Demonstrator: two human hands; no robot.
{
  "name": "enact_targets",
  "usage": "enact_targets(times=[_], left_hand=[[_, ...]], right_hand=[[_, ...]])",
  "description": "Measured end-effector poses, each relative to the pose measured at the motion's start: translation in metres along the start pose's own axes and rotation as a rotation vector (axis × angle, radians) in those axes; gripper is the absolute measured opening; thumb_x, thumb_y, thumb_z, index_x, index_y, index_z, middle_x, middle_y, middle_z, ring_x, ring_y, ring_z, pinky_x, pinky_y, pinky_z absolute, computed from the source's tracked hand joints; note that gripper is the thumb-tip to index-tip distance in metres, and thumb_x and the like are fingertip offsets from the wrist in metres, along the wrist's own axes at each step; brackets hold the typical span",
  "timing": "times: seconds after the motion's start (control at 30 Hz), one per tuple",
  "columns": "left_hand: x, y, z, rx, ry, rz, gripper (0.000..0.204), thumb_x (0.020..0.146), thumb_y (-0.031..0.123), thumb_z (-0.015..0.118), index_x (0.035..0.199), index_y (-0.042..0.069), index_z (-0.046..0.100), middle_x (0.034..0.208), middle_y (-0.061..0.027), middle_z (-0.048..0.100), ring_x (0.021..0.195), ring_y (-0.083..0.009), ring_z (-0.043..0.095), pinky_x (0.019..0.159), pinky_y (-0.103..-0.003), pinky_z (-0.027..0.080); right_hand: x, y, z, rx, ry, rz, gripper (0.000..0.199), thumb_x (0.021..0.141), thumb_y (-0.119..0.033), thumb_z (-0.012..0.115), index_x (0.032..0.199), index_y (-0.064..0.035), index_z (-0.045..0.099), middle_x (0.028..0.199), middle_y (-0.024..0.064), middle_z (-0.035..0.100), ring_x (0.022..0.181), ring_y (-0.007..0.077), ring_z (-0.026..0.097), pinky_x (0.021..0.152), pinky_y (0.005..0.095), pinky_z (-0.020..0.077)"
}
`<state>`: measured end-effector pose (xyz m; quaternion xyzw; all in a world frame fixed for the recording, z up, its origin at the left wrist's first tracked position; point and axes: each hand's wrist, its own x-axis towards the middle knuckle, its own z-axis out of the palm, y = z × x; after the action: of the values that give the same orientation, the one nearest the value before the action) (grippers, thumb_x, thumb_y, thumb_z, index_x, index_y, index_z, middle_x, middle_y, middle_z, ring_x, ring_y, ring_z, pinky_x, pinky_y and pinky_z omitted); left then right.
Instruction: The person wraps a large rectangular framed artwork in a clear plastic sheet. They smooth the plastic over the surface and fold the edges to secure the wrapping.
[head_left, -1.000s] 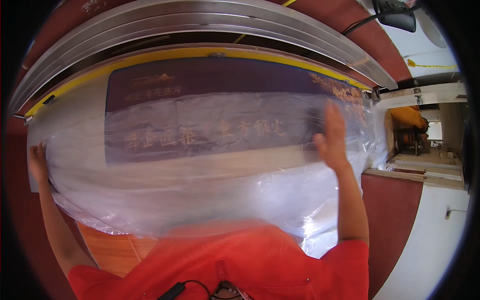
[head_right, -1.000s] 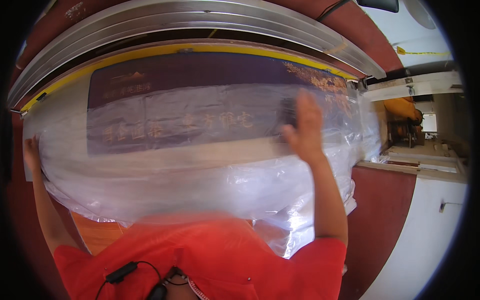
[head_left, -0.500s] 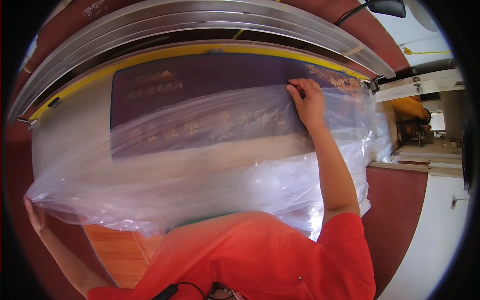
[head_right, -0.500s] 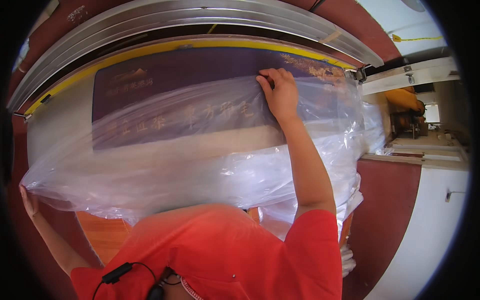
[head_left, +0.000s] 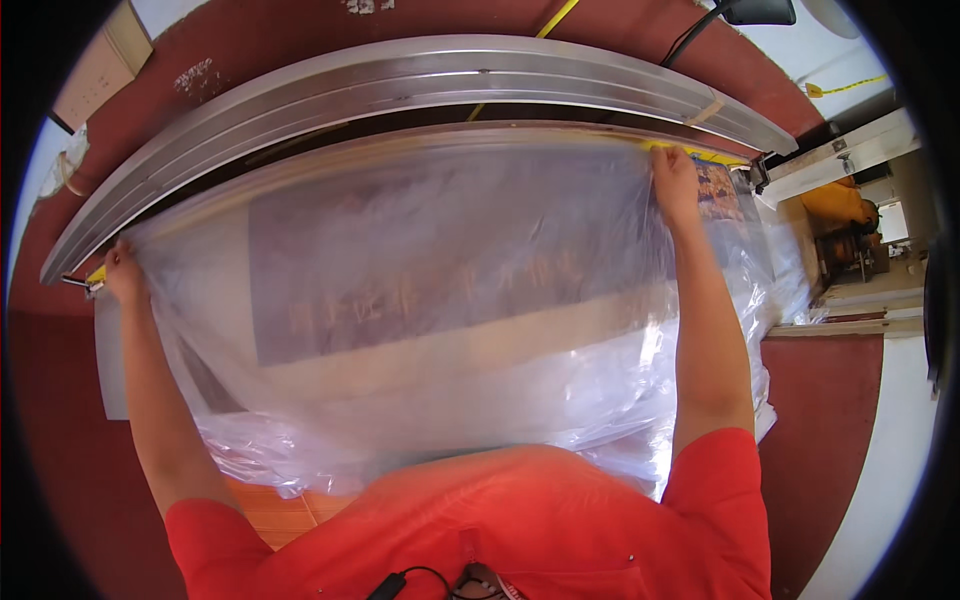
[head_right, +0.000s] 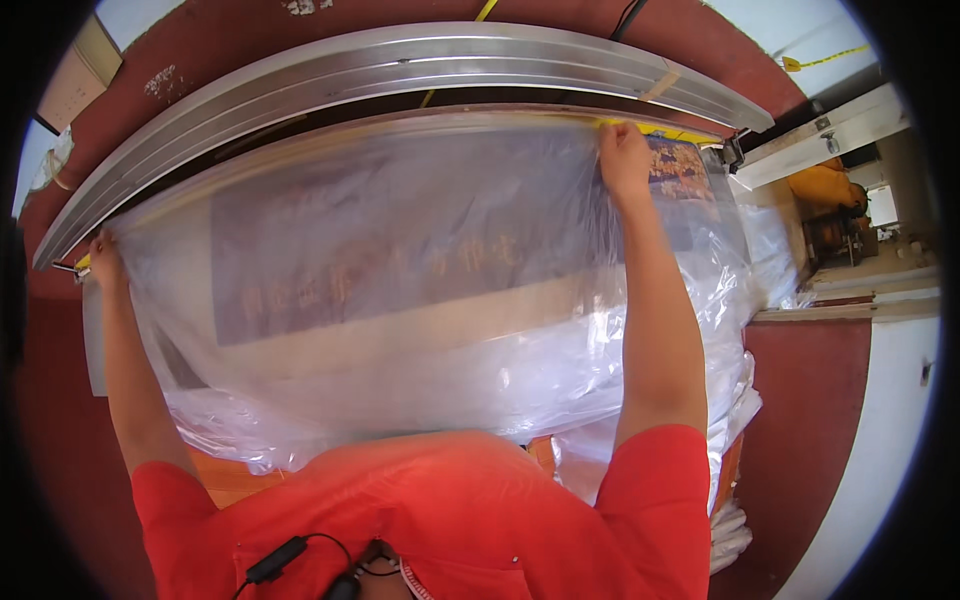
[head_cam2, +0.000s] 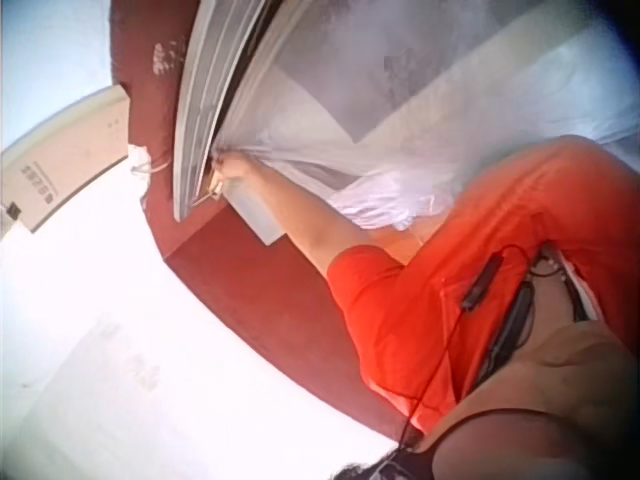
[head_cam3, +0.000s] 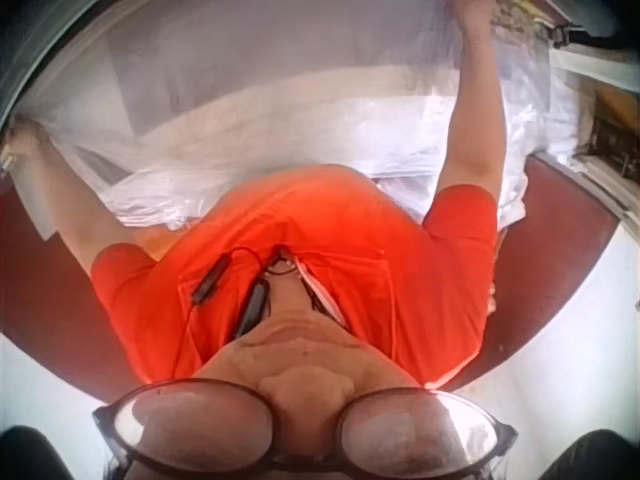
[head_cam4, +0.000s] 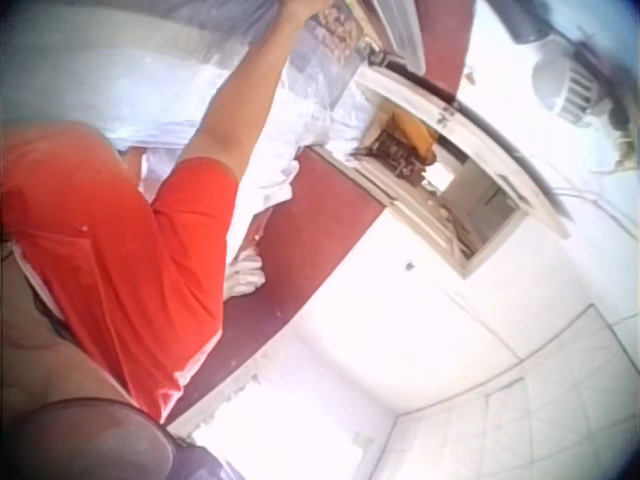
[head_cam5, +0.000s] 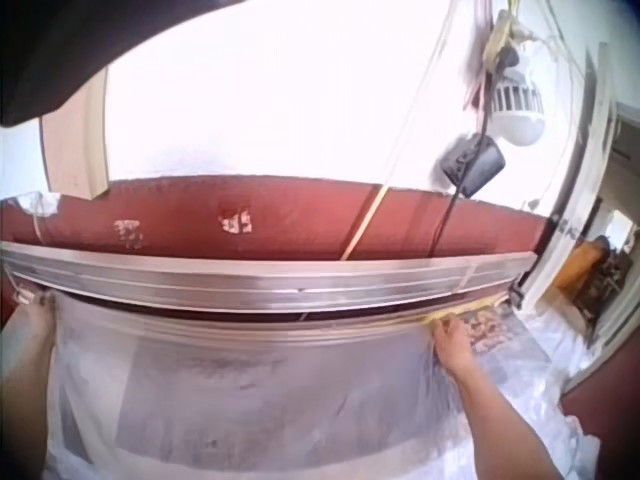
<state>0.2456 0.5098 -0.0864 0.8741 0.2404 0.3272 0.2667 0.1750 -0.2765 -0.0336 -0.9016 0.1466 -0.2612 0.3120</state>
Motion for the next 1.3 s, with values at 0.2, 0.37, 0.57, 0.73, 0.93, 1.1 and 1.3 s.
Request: enact_targets(times=[0.2, 0.37, 0.57, 0.73, 0.93, 1.1, 1.3], left_hand=[[0.007, 0.022, 0.027, 0.306, -0.122, -0.17, 0.057, 0.063, 0.053, 0.057, 0.087, 0.002, 0.061, 0.086, -0.017, 0.06, 0.082, -0.0306, 0.056, 0.074, -0.037, 0.042], [-0.004, 0.021, 0.022, 0.207, 0.032, -0.272, 0.065, 0.07, 0.056, 0.046, 0.085, -0.007, 0.059, 0.09, -0.0223, 0.057, 0.087, -0.0329, 0.055, 0.076, -0.04, 0.041], [0.007, 0.008, 0.024, 0.223, 0.093, -0.373, 0.05, 0.077, 0.035, 0.037, 0.089, -0.01, 0.055, 0.09, -0.0258, 0.056, 0.088, -0.0352, 0.054, 0.075, -0.041, 0.041], [-0.003, 0.021, 0.014, -0.019, 0.006, -0.42, 0.041, 0.077, 0.029, 0.038, 0.085, -0.008, 0.055, 0.086, -0.0192, 0.057, 0.078, -0.0303, 0.055, 0.068, -0.038, 0.043], [-0.01, 0.041, 0.001, -0.681, -0.316, -0.715, 0.027, 0.083, 0.025, 0.041, 0.078, 0.003, 0.055, 0.07, -0.005, 0.054, 0.061, -0.0139, 0.053, 0.049, -0.027, 0.043], [0.028, -0.018, -0.002, -0.705, -0.475, -0.562, 0.015, 0.082, 0.022, 0.044, 0.073, 0.012, 0.051, 0.06, -0.0002, 0.048, 0.048, -0.0086, 0.046, 0.041, -0.022, 0.038], [0.041, -0.112, -0.117, 0.5, -0.381, 0.009, 0.017, 0.081, 0.021, 0.046, 0.079, 0.005, 0.052, 0.077, -0.0096, 0.057, 0.067, -0.0217, 0.056, 0.06, -0.032, 0.044]], right_hand=[[0.033, 0.019, 0.031, -0.021, 0.121, 0.158, 0.037, 0.066, -0.037, 0.064, 0.069, -0.0011, 0.056, 0.066, 0.0124, 0.059, 0.064, 0.0219, 0.056, 0.063, 0.0297, 0.043], [0.021, 0.009, 0.031, 0.012, 0.132, 0.302, 0.042, 0.068, -0.043, 0.06, 0.077, -0.0021, 0.057, 0.079, 0.0171, 0.06, 0.076, 0.0277, 0.057, 0.07, 0.0336, 0.042], [0.022, 0.018, 0.036, -0.092, 0.252, 0.298, 0.047, 0.08, -0.042, 0.032, 0.088, -0.0034, 0.056, 0.091, 0.0203, 0.056, 0.088, 0.0375, 0.05, 0.079, 0.0411, 0.0368], [0.023, 0.02, 0.034, -0.035, 0.179, 0.29, 0.045, 0.077, -0.04, 0.034, 0.091, -0.0025, 0.056, 0.091, 0.0194, 0.056, 0.089, 0.0361, 0.05, 0.078, 0.0388, 0.0365], [0.019, 0.003, 0.017, 0.093, -0.087, 0.295, 0.056, 0.071, -0.047, 0.045, 0.091, 0.0037, 0.056, 0.088, 0.0178, 0.057, 0.089, 0.026, 0.052, 0.075, 0.0329, 0.0373], [0.016, -0.014, 0.013, 0.039, -0.17, 0.186, 0.05, 0.07, -0.042, 0.056, 0.088, 0.0044, 0.058, 0.083, 0.0096, 0.058, 0.079, 0.0155, 0.05, 0.071, 0.0265, 0.0376], [-0.053, -0.094, 0.035, 0.685, -0.516, 0.206, 0.026, 0.074, -0.024, 0.059, 0.085, -0.0003, 0.059, 0.073, -0.0002, 0.055, 0.066, 0.0073, 0.047, 0.063, 0.0213, 0.038]])
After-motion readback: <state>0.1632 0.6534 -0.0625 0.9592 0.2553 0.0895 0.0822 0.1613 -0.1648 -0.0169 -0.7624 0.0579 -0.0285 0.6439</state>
